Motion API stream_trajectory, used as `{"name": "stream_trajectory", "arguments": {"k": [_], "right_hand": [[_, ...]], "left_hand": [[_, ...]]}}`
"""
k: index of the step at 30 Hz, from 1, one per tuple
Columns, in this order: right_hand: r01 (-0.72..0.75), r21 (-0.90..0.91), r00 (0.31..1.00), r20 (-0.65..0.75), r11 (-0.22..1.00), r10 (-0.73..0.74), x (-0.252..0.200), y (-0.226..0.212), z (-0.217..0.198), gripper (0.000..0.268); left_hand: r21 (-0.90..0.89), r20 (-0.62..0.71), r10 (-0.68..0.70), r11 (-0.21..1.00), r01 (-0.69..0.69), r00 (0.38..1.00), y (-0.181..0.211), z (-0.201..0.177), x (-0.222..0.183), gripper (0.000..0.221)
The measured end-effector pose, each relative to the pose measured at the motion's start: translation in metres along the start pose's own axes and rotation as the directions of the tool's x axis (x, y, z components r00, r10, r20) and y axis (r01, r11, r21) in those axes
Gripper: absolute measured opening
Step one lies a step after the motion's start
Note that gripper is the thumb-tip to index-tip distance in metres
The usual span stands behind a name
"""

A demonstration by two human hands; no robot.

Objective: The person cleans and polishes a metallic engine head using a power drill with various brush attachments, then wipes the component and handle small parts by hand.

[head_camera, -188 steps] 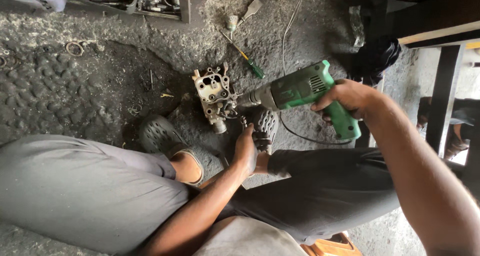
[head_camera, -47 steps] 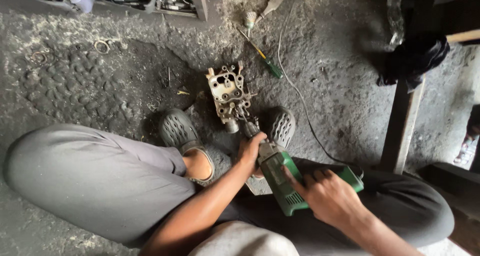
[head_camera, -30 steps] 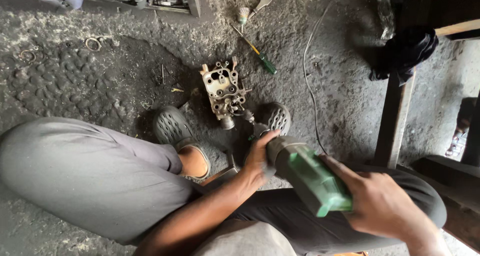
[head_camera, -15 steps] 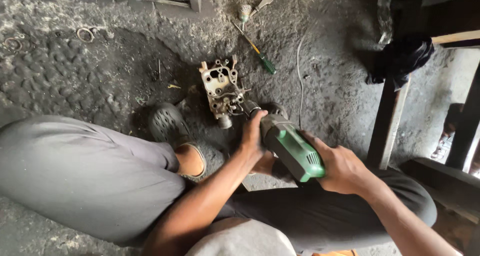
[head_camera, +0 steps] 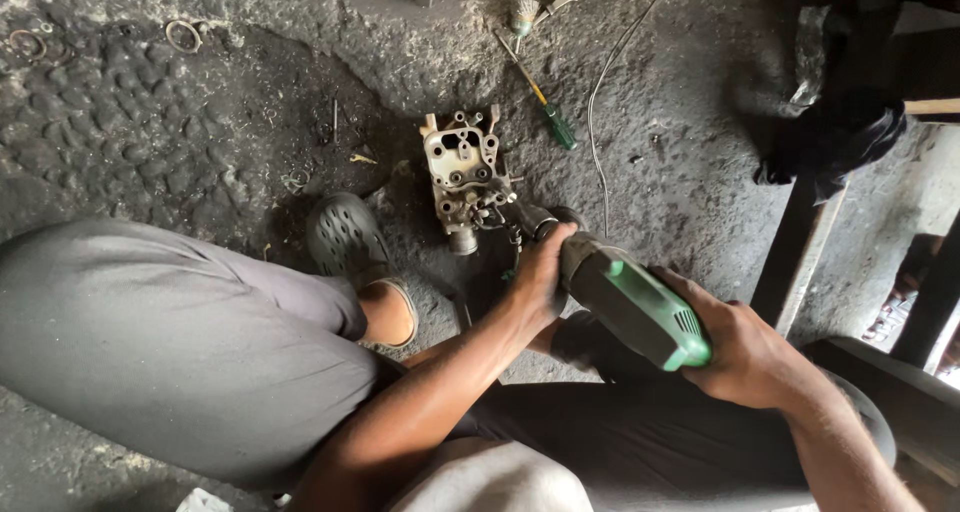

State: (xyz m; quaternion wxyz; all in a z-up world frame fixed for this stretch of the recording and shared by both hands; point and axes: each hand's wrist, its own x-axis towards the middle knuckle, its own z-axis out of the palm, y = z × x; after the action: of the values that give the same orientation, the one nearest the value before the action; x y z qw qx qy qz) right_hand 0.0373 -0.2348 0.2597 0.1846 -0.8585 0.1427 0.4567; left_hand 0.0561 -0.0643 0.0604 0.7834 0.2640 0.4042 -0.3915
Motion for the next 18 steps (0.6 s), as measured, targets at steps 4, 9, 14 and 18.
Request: {"name": "stream_trajectory", "arguments": {"k": [4, 9, 14, 18], "right_hand": [[0.062, 0.006, 0.998, 0.01, 0.998, -0.062, -0.001, 0.001, -0.004, 0.114], [0.049, -0.088, 0.998, 0.039, 0.995, -0.046, 0.004, -0.008, -0.011, 0.115], [0.146, -0.329, 0.989, 0.069, 0.933, -0.13, 0.004, -0.032, -0.03, 0.113], [0.047, -0.536, 0.989, 0.142, 0.843, 0.035, 0.002, -0.053, -0.044, 0.117]], "left_hand": [[-0.034, 0.032, 0.018, 0.999, -0.017, 0.999, -0.006, 0.001, 0.001, 0.036], [-0.165, 0.109, 0.091, 0.984, -0.072, 0.99, -0.008, -0.003, 0.007, 0.035], [-0.205, 0.216, 0.156, 0.972, -0.112, 0.964, -0.01, -0.012, 0.011, 0.032], [-0.351, 0.316, 0.193, 0.933, -0.074, 0.929, -0.014, -0.02, 0.019, 0.03]]}}
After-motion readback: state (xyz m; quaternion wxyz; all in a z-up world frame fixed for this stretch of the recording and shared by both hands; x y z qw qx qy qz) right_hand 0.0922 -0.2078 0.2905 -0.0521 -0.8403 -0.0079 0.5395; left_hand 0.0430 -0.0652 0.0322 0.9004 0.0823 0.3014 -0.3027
